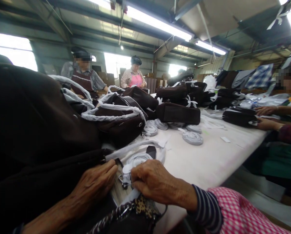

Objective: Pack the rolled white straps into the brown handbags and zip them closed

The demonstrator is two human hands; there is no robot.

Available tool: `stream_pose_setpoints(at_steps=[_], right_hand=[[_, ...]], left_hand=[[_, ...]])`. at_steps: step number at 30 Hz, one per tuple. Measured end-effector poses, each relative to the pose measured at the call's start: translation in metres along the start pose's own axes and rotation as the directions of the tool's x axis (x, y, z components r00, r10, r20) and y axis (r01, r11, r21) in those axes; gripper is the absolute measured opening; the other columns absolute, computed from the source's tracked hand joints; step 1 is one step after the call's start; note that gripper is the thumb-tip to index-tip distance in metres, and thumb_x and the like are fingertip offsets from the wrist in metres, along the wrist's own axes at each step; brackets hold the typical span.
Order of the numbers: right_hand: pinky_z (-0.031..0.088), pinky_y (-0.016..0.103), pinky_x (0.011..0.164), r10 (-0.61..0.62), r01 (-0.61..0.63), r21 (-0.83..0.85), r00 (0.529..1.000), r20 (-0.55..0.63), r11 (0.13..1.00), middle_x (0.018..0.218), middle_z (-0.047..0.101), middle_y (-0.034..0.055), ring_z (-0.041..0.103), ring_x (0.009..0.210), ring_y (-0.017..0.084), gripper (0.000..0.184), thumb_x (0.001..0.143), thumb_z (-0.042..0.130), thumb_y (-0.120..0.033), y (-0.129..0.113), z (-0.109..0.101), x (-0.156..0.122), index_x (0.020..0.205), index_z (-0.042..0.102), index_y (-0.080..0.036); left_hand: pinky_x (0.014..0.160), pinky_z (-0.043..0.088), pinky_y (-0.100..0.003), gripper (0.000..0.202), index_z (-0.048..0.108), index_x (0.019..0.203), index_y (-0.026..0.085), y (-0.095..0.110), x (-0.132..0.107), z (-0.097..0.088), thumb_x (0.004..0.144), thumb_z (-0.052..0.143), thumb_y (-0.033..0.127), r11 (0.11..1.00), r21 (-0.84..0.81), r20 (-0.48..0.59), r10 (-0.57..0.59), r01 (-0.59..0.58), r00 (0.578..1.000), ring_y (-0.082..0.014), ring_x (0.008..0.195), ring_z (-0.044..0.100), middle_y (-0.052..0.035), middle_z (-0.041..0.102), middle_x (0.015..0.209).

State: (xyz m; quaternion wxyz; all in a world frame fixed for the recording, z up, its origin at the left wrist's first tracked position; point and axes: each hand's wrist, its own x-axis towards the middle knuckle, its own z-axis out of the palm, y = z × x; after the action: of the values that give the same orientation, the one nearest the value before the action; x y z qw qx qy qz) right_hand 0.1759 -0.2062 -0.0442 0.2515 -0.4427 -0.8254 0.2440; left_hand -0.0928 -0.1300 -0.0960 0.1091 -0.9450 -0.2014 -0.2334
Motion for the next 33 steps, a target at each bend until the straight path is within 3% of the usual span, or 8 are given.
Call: stream_pose_setpoints(at_steps=[6, 10, 13, 16, 22, 26, 30, 33], right_hand=[[0.043, 0.028, 0.083, -0.093, 0.096, 0.025, 0.989, -0.116, 0.995, 0.093, 0.065, 0.0033, 0.059, 0.093, 0.018, 0.013, 0.088, 0.065, -0.009, 0.0, -0.007, 0.007, 0.077, 0.064, -0.018], [0.042, 0.031, 0.091, -0.058, 0.086, 0.121, 0.976, -0.212, 0.989, 0.108, 0.065, 0.0046, 0.057, 0.103, 0.019, 0.012, 0.082, 0.071, -0.007, 0.022, -0.017, 0.013, 0.076, 0.067, -0.017], [0.043, 0.029, 0.084, 0.091, -0.021, 0.282, 0.967, -0.238, 0.959, 0.1, 0.065, 0.0034, 0.058, 0.093, 0.017, 0.011, 0.078, 0.075, -0.011, 0.05, -0.017, 0.017, 0.071, 0.067, -0.015], [0.042, 0.025, 0.075, 0.136, -0.064, 0.364, 0.975, -0.176, 0.929, 0.081, 0.061, -0.0002, 0.056, 0.08, 0.014, 0.017, 0.075, 0.075, -0.014, 0.073, -0.01, 0.021, 0.063, 0.063, -0.014], [0.037, 0.023, 0.069, 0.16, -0.143, 0.176, 0.984, -0.084, 0.974, 0.074, 0.059, -0.0021, 0.054, 0.073, 0.013, 0.01, 0.072, 0.074, -0.018, 0.079, -0.001, 0.037, 0.067, 0.065, -0.016], [0.036, 0.024, 0.066, 0.152, -0.143, 0.111, 0.986, -0.073, 0.984, 0.068, 0.06, -0.002, 0.054, 0.069, 0.013, 0.009, 0.068, 0.073, -0.017, 0.081, 0.0, 0.042, 0.062, 0.066, -0.016], [0.039, 0.023, 0.068, 0.136, -0.112, 0.197, 0.984, -0.113, 0.974, 0.072, 0.062, -0.0015, 0.057, 0.072, 0.013, 0.007, 0.065, 0.073, -0.015, 0.087, -0.001, 0.036, 0.063, 0.067, -0.015], [0.038, 0.023, 0.065, 0.16, -0.134, 0.225, 0.982, -0.099, 0.965, 0.07, 0.061, -0.0021, 0.057, 0.07, 0.013, 0.005, 0.067, 0.072, -0.015, 0.086, -0.004, 0.031, 0.064, 0.068, -0.015]], left_hand=[[0.075, 0.055, -0.026, 0.025, 0.056, 0.12, 0.019, -0.003, 0.007, -0.003, 0.1, 0.043, 0.012, 0.999, -0.048, 0.088, 0.0, 0.004, 0.996, -0.016, 0.087, 0.067, -0.0056, 0.066, 0.103], [0.085, 0.058, -0.032, 0.029, 0.051, 0.131, 0.019, -0.003, 0.001, -0.003, 0.103, 0.042, 0.017, 0.999, 0.021, -0.036, 0.035, -0.034, 0.999, -0.0219, 0.105, 0.069, -0.011, 0.067, 0.121], [0.095, 0.058, -0.037, 0.036, 0.047, 0.139, 0.019, -0.007, -0.008, 0.001, 0.104, 0.041, 0.021, 0.996, 0.077, -0.056, 0.058, -0.054, 0.997, -0.0251, 0.117, 0.066, -0.0135, 0.064, 0.133], [0.098, 0.058, -0.039, 0.036, 0.047, 0.14, 0.021, -0.013, -0.015, 0.006, 0.105, 0.042, 0.025, 0.996, 0.086, -0.013, 0.03, -0.029, 0.999, -0.0261, 0.12, 0.065, -0.014, 0.064, 0.135], [0.1, 0.058, -0.038, 0.037, 0.048, 0.14, 0.023, -0.025, -0.019, 0.01, 0.104, 0.046, 0.031, 0.997, 0.07, 0.062, 0.023, -0.027, 0.998, -0.0259, 0.121, 0.066, -0.0128, 0.064, 0.137], [0.103, 0.056, -0.036, 0.037, 0.05, 0.139, 0.022, -0.035, -0.02, 0.005, 0.103, 0.045, 0.029, 0.998, 0.046, 0.198, 0.038, -0.048, 0.979, -0.0253, 0.124, 0.064, -0.0127, 0.062, 0.14], [0.095, 0.058, -0.027, 0.035, 0.052, 0.137, 0.026, -0.033, 0.0, -0.01, 0.103, 0.044, 0.028, 0.993, 0.002, 0.219, 0.115, -0.119, 0.969, -0.0203, 0.115, 0.069, -0.0082, 0.066, 0.134], [0.089, 0.059, -0.024, 0.026, 0.055, 0.127, 0.027, -0.015, 0.032, -0.023, 0.103, 0.046, 0.028, 1.0, -0.015, 0.311, 0.023, -0.019, 0.95, -0.0168, 0.102, 0.072, -0.0043, 0.07, 0.121]])
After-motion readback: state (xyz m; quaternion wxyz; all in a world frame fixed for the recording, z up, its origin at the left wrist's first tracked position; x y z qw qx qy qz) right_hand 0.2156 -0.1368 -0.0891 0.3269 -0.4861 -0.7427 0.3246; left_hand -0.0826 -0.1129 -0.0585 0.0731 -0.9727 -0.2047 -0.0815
